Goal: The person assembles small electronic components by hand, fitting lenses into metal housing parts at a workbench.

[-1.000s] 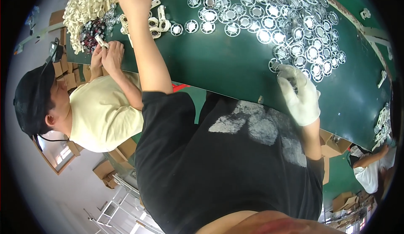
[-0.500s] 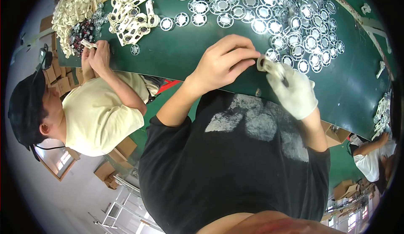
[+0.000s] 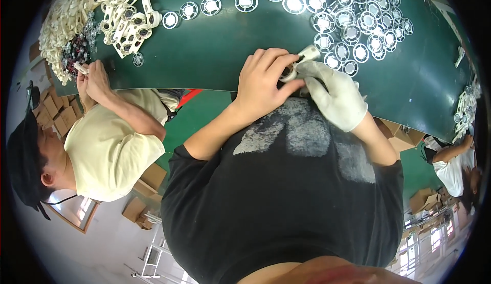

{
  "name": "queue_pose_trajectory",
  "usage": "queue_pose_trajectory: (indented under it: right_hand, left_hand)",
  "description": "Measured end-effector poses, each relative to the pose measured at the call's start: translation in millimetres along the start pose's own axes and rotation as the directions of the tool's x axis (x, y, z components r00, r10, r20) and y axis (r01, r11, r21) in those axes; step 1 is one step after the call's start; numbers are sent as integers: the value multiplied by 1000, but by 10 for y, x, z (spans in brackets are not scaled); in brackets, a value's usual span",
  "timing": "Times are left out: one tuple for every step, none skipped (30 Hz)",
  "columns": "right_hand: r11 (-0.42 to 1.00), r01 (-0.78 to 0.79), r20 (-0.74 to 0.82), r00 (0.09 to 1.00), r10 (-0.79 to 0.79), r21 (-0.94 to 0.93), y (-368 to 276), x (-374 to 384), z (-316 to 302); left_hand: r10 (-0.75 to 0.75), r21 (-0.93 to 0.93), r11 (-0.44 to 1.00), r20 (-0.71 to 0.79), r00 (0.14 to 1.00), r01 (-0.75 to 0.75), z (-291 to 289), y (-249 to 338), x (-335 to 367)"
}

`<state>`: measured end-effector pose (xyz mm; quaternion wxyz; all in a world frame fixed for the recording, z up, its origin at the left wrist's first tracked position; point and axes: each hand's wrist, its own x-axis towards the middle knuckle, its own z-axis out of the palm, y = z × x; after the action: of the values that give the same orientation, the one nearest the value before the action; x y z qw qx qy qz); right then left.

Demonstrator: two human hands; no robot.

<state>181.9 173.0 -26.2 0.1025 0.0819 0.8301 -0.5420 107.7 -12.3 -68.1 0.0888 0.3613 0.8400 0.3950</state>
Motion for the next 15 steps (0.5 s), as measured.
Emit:
queue_pose_trajectory:
  right_hand:
    - [1000, -4, -1, 1000, 4, -1, -41, 2, -26]
    - [998, 16, -30, 999, -18, -63, -125, 12, -83]
    - [991, 34, -59, 997, -42, -127, -168, 13, -116]
    - [947, 243, -216, 933, -288, -211, -115, 3, -124]
    - [892, 316, -249, 881, -402, -323, -106, 10, -175]
    - [819, 375, -265, 816, -514, -434, -108, 30, -230]
    - [770, 428, -255, 770, -585, -473, -83, 67, -259]
    - [760, 413, -216, 791, -573, -503, -100, 82, -278]
    - [748, 398, -176, 812, -557, -531, -104, 91, -293]
    - [777, 401, -181, 823, -538, -485, -44, 80, -273]
    - [779, 392, -185, 826, -532, -490, 17, 62, -257]
    - [803, 381, -210, 831, -514, -459, 77, 41, -246]
    - [825, 374, -233, 835, -498, -423, 106, 27, -245]
    - [845, 349, -268, 839, -475, -405, 105, 1, -247]
    - [866, 351, -316, 827, -465, -355, 131, -13, -251]
  left_hand:
    - [8, -82, 997, -12, 1000, -9, 9, -23, 19]
    - [17, -164, 986, -26, 1000, -21, -2, -33, 44]
    - [-19, -231, 973, -35, 999, 10, -42, -8, 67]
    - [63, -200, 977, -61, 996, -74, -63, -40, 83]
    - [145, -166, 973, -86, 986, -158, -88, -78, 96]
    - [161, -218, 961, -67, 985, -172, -110, -89, 93]
    - [164, -230, 958, -59, 985, -173, -91, -86, 108]
    - [155, -109, 981, -52, 987, -159, -67, -83, 126]
    - [145, 14, 989, -45, 988, -144, -38, -75, 143]
    - [135, 134, 982, -30, 990, -130, -29, -43, 136]
    - [88, 147, 986, -30, 996, -83, -17, 23, 122]
    - [41, 158, 987, -29, 999, -36, 9, 78, 116]
    - [40, 206, 978, -5, 999, -38, 42, 84, 106]
    - [41, 200, 979, -1, 999, -40, 71, 120, 126]
    - [18, 205, 979, 19, 1000, -21, 104, 170, 161]
